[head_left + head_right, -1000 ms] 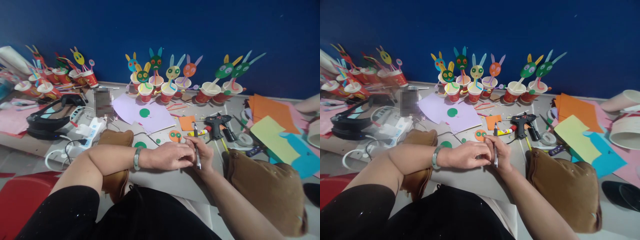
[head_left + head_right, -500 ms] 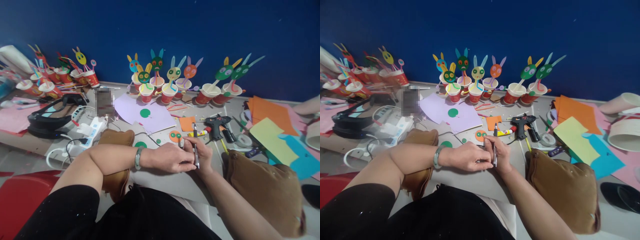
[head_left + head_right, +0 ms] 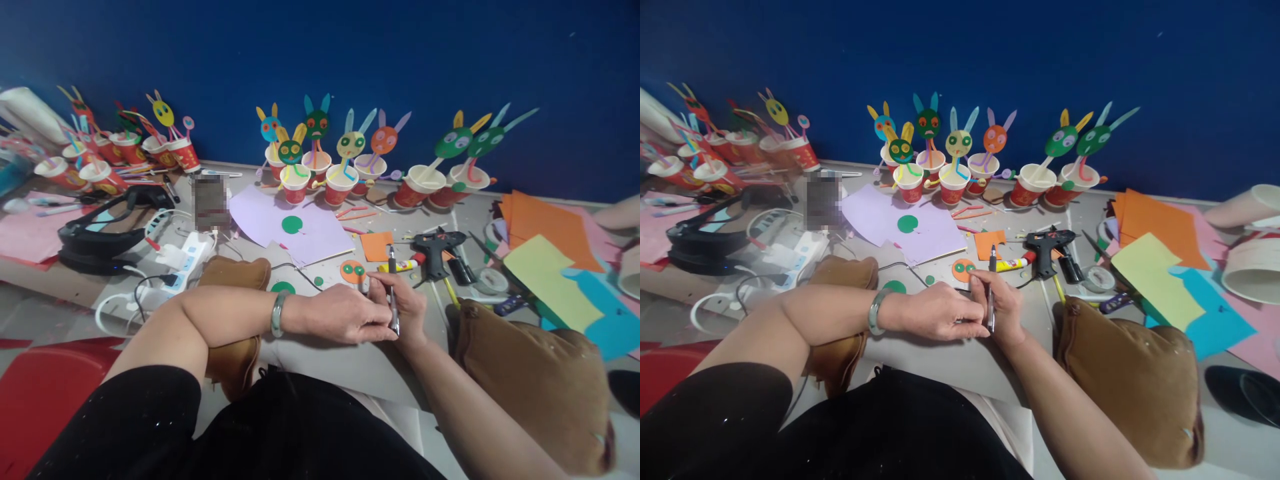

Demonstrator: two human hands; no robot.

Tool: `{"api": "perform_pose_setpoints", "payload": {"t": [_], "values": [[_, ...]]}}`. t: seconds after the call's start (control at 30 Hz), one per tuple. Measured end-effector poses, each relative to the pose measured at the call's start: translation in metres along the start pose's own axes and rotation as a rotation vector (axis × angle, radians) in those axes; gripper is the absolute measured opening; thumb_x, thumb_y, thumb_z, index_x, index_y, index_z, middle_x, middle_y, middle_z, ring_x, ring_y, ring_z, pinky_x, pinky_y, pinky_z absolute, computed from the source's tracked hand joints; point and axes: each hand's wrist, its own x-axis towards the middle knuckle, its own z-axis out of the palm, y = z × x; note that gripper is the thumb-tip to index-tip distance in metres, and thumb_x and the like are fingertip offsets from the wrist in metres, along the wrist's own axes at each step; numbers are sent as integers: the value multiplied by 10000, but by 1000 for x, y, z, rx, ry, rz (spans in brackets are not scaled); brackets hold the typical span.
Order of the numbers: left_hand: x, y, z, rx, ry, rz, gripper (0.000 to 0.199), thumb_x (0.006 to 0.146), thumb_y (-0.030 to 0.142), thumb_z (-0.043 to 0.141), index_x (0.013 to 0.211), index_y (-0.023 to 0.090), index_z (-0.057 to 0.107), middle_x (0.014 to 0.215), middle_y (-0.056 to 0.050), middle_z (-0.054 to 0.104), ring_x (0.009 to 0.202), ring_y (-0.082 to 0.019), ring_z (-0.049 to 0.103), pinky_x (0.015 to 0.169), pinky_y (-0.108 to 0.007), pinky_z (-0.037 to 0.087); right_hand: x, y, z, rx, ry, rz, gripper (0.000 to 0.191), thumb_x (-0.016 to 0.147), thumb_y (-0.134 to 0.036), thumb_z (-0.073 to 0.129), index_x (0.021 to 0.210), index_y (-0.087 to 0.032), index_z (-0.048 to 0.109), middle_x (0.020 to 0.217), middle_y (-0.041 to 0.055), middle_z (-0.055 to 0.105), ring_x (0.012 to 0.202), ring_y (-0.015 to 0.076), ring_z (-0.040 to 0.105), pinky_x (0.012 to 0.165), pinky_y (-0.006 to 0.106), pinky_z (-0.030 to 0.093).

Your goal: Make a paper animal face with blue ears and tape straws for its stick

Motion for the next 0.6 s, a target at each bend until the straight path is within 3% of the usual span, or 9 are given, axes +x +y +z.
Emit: {"api": "perform_pose_setpoints", "payload": {"t": [0.27,0.6], "values": [[0,-2,2,4,15,48,492,1102,594,523,887,192,706,839,-34,757,739,-148,650,599,-294,303,0,1,0,31,-20,44,264,1044,-414,631,943,-227,788,647,8,721,480,148,619,518,273,535],[0,-4,5,32,28,73,460,1115,541,515,890,183,698,843,-44,763,739,-149,652,596,-291,296,-3,-2,1,41,-36,99,321,1056,-481,618,958,-224,783,686,18,732,508,146,615,546,281,540]]}}
